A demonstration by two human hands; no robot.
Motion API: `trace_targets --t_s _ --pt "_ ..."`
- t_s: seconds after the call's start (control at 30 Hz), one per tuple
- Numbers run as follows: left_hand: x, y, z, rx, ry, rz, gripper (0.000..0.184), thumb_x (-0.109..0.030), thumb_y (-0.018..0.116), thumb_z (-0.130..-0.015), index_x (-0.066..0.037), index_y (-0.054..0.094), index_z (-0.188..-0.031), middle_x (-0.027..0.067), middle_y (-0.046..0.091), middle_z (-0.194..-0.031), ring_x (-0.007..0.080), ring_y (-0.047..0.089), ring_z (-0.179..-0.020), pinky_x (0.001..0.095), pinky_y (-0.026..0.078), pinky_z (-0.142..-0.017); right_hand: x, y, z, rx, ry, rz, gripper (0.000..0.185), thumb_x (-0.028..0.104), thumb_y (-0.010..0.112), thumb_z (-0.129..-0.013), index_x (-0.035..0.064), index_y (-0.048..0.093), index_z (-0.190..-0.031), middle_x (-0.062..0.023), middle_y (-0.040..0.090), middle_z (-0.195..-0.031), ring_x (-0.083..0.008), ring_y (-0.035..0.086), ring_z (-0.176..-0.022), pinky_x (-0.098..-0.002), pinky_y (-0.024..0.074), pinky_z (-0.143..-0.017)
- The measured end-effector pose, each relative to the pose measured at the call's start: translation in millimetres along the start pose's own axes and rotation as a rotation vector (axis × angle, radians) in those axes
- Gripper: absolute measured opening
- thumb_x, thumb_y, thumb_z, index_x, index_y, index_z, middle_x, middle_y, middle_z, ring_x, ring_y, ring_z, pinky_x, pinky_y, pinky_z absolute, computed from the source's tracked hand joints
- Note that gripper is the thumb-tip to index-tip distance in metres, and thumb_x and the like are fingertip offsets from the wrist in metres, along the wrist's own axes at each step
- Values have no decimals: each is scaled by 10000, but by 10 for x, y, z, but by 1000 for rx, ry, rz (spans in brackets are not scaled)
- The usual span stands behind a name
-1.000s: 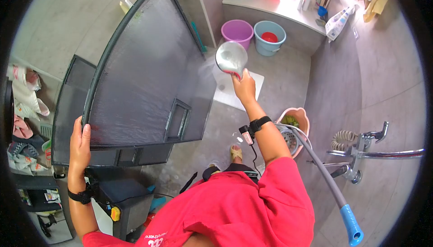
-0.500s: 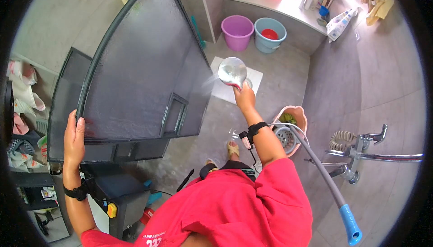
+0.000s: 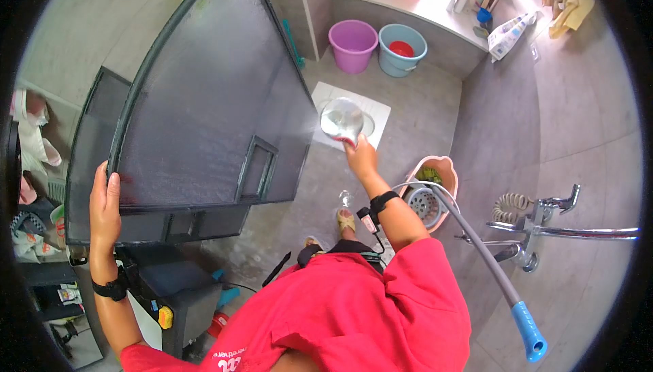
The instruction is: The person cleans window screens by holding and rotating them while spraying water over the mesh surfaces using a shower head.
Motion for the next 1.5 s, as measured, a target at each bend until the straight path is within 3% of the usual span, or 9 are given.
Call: trace_targets --t_s 0.17,0.3,0.53,0.8,1.1,1.13,1.27,1.33,1.5 --pt "76 -24 -19 -27 -18 0 329 -261 420 -1009 3 507 -1184 27 499 -778 107 440 -718 255 383 -663 212 407 608 357 -146 -103 299 241 695 -821 35 580 -1005 -244 648 -847 -437 624 -837 -453 491 -679" --pt "155 -36 -43 -16 -33 29 350 -279 426 -1009 15 504 -1182 16 496 -787 100 430 -725 244 376 -670 309 446 725 405 -236 -119 295 236 706 -810 35 562 -973 -250 645 -849 -440 621 -840 -468 487 -678" --pt "252 -58 -59 -49 -26 21 407 -290 427 -1009 48 491 -1225 36 522 -844 109 445 -764 249 388 -705 103 -26 288 25 -20 41 363 303 692 -829 -10 514 -876 -277 624 -807 -469 596 -807 -490 462 -646" --pt "379 -27 -35 30 -136 47 438 -306 419 -1019 50 479 -1266 53 557 -1042 128 492 -980 250 378 -899 241 323 608 427 -153 76 333 284 691 -823 7 591 -981 -251 647 -856 -412 639 -855 -439 492 -736" --pt "238 -22 -34 36 -106 87 485 -314 437 -1012 76 451 -1299 102 574 -1119 156 509 -1054 269 377 -940 1342 -598 227 62 -150 -357 366 287 677 -854 8 585 -1073 -214 660 -880 -366 646 -837 -409 488 -727" --pt "243 -29 -34 29 -105 86 485 -314 437 -1012 76 451 -1299 102 574 -1119 156 509 -1054 269 377 -940 1457 -664 234 29 -214 -391 329 268 673 -857 -6 587 -1015 -184 623 -770 -288 597 -692 -373 476 -667" --pt "219 -26 -40 16 -78 82 452 -301 442 -1009 65 476 -1271 71 572 -1030 132 505 -972 256 392 -886 1635 -553 490 282 -190 -198 322 245 675 -843 -4 585 -1026 -187 625 -775 -302 602 -698 -385 473 -670" --pt "196 -19 -46 2 -63 104 430 -294 443 -1009 57 490 -1253 52 567 -985 119 497 -931 248 398 -856 1755 -398 713 416 -432 -179 337 224 678 -829 -13 571 -1044 -196 621 -769 -311 602 -688 -400 470 -661" --pt "123 -38 -34 -35 -19 108 367 -278 479 -995 36 523 -1179 43 570 -869 103 493 -819 247 415 -760 2031 -669 697 341 -371 -269 336 240 687 -835 -19 549 -1001 -176 618 -744 -289 603 -665 -398 473 -633"
Point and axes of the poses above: each hand's wrist, its own z-axis away from the middle knuckle, its own y-axis out of the palm, x = y × z, the point moved 7 cm from there along -z, towards the middle knuckle
